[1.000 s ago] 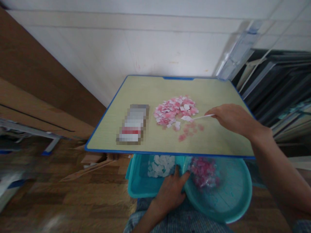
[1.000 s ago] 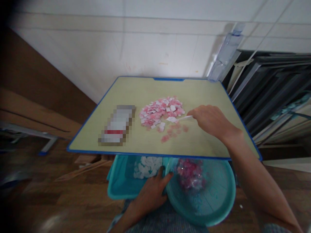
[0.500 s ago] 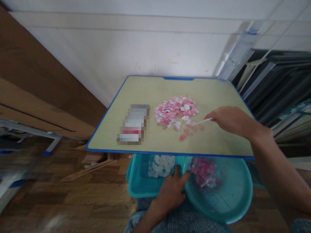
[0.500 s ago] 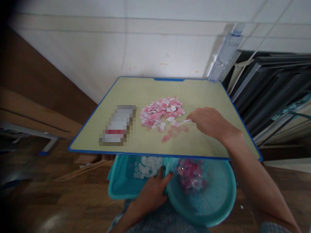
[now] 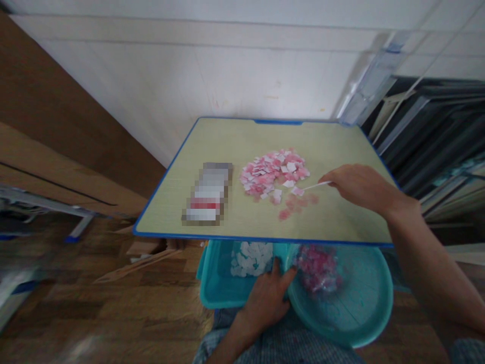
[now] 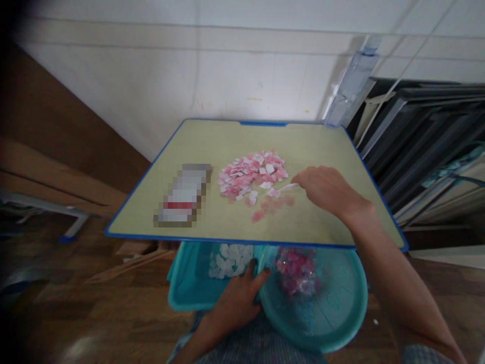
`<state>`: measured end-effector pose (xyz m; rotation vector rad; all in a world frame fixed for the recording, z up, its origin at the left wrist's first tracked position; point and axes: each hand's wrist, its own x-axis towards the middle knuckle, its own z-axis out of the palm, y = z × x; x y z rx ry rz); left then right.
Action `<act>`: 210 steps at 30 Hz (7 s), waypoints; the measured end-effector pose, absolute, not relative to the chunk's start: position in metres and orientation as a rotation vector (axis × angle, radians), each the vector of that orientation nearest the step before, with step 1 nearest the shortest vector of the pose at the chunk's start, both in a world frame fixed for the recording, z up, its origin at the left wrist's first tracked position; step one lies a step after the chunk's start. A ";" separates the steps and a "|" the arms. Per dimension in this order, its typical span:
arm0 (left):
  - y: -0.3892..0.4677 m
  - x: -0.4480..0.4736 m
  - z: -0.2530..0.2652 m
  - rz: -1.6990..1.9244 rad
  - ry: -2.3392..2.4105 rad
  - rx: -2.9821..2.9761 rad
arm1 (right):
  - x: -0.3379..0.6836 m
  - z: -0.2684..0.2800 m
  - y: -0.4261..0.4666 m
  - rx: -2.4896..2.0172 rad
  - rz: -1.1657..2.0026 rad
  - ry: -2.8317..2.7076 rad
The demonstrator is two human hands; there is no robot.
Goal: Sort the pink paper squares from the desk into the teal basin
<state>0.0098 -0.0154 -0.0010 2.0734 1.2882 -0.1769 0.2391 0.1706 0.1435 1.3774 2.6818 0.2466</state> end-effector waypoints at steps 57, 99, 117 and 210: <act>-0.017 0.009 -0.010 -0.093 1.282 2.093 | 0.239 0.154 0.154 1.302 0.162 2.765; -0.015 0.010 0.000 -0.147 1.276 2.069 | 0.217 0.147 0.147 1.357 0.297 2.744; -0.015 0.010 -0.001 -0.153 1.296 2.068 | 0.200 0.145 0.155 1.335 0.254 2.733; -0.017 0.010 -0.006 -0.111 1.257 2.093 | 0.168 0.156 0.134 1.105 0.133 2.811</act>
